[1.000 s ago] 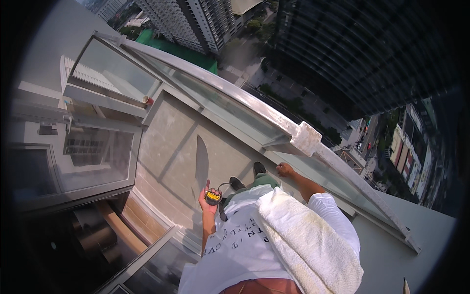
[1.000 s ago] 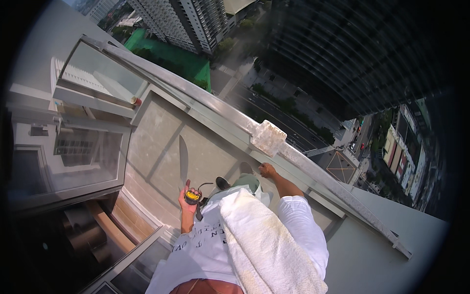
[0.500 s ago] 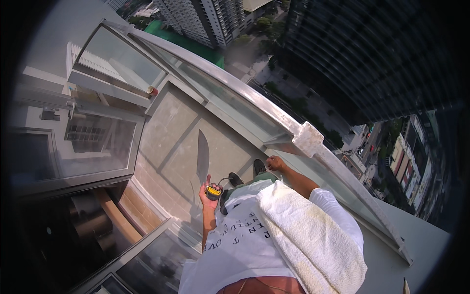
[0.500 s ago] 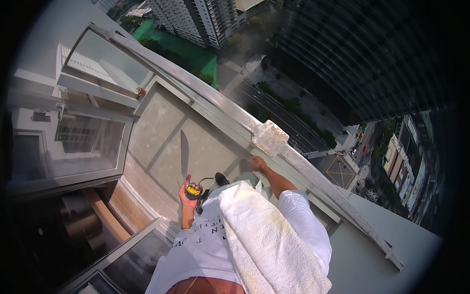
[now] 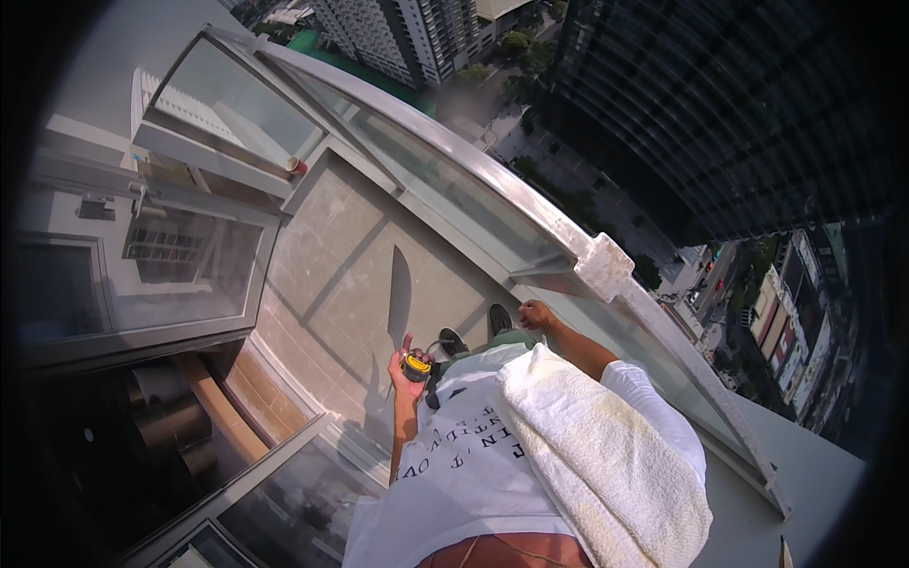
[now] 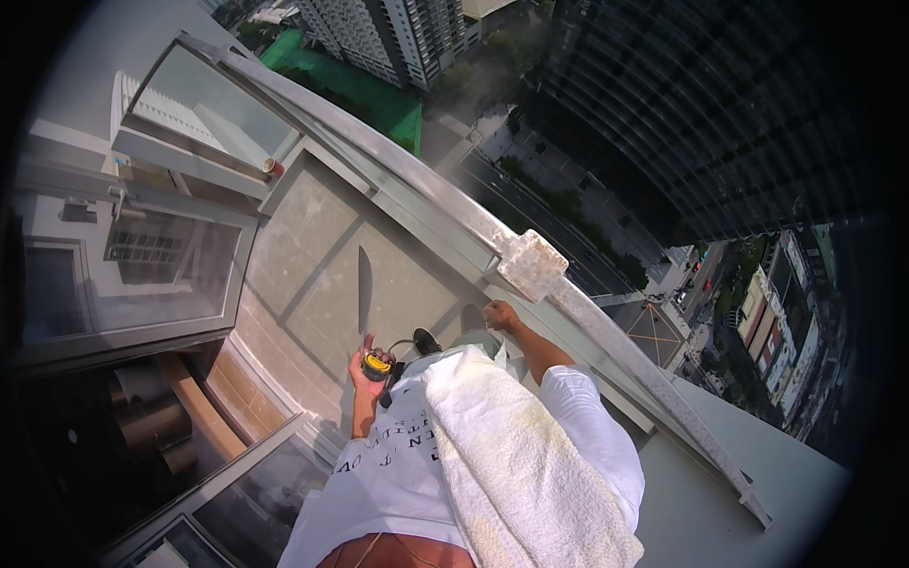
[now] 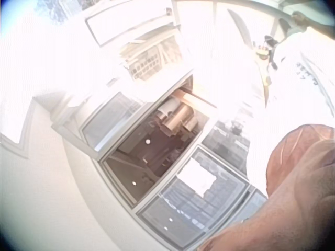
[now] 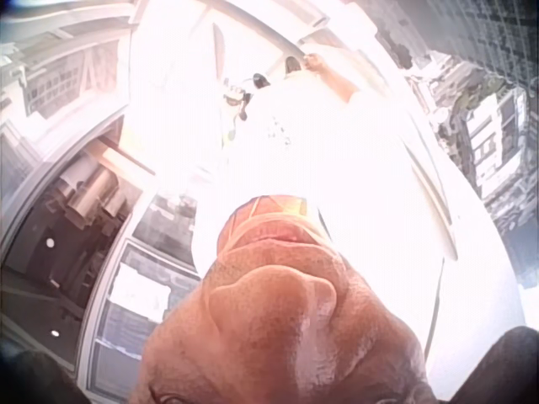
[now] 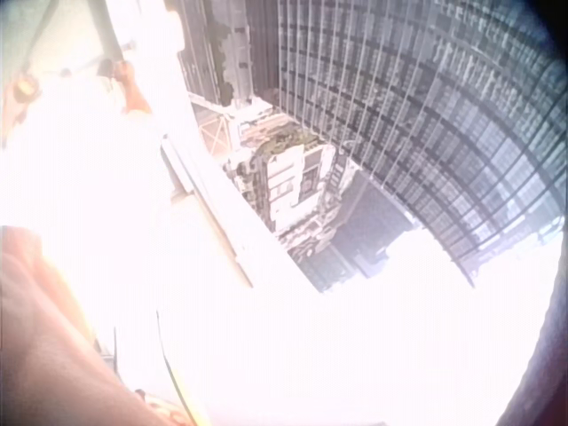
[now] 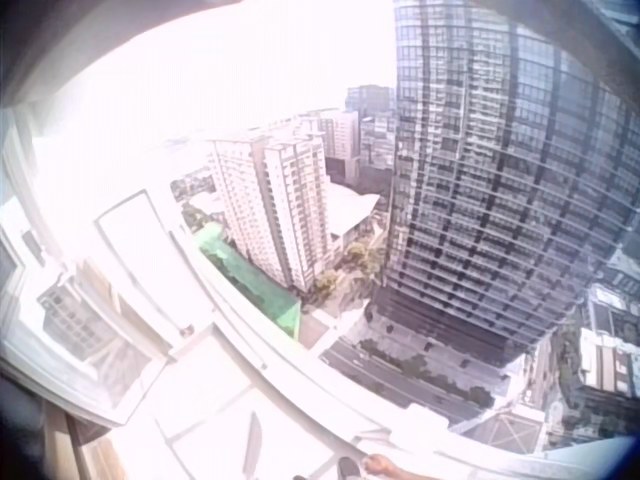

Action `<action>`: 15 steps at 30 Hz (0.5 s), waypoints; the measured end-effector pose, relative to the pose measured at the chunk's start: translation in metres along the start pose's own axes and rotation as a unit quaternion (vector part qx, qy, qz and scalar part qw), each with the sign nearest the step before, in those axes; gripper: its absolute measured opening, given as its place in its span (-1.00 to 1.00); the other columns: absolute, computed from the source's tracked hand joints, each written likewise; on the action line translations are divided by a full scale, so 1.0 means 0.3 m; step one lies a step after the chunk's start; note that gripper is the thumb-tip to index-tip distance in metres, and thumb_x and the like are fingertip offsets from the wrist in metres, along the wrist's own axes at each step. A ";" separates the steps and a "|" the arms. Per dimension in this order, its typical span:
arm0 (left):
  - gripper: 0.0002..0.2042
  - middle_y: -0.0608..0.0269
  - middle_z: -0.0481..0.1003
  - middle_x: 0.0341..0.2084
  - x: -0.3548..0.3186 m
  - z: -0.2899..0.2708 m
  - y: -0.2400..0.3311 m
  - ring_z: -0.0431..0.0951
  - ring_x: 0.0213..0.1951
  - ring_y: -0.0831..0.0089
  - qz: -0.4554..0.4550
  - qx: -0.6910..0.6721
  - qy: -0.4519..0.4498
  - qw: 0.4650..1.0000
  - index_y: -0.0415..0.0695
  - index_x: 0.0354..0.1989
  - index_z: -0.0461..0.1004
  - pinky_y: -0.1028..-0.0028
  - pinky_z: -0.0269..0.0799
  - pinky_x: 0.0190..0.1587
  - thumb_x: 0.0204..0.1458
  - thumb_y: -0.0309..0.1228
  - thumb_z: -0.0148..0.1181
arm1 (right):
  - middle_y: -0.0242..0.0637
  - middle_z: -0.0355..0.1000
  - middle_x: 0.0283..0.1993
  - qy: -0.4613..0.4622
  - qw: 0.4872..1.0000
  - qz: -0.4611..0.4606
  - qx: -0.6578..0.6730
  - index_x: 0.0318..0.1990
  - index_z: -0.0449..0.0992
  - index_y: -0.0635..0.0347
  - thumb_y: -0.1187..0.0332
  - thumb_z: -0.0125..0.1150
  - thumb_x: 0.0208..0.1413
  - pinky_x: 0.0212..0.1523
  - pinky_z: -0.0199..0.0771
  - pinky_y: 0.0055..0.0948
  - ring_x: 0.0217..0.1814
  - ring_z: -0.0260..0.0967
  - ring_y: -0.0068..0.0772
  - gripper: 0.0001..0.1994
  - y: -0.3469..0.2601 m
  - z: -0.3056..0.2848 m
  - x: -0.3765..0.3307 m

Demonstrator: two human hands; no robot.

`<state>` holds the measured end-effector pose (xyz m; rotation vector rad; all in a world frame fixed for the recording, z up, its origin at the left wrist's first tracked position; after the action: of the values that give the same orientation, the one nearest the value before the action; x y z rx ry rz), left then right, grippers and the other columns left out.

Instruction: The person kneels on a tiled balcony floor, uses a tape measure and pencil to mark measurements on the surface, then picks up and positions a pink tile. The person later moves indoors to handle white sheets of material.

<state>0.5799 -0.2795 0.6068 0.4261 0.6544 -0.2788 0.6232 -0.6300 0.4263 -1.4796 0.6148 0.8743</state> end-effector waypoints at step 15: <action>-0.53 0.16 0.44 -0.57 0.041 0.001 -0.019 0.44 -0.46 0.25 -0.015 0.037 0.018 0.999 -0.10 0.15 0.35 0.19 0.36 -0.13 0.14 -0.16 -0.21 | -0.22 0.44 -0.40 0.013 0.999 -0.019 0.028 -0.18 0.43 0.28 0.27 0.06 0.09 -0.52 0.45 -0.45 -0.48 0.44 -0.37 -0.74 -0.030 0.010 -0.035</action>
<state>0.5871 -0.2861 0.5975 0.4938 0.6883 -0.3255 0.6240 -0.6274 0.4401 -1.4502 0.6224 0.8035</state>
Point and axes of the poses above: each hand's wrist, its own x-axis towards the middle knuckle, its own z-axis out of the palm, y = z × x, the point moved 9 cm from there along x, towards the middle knuckle
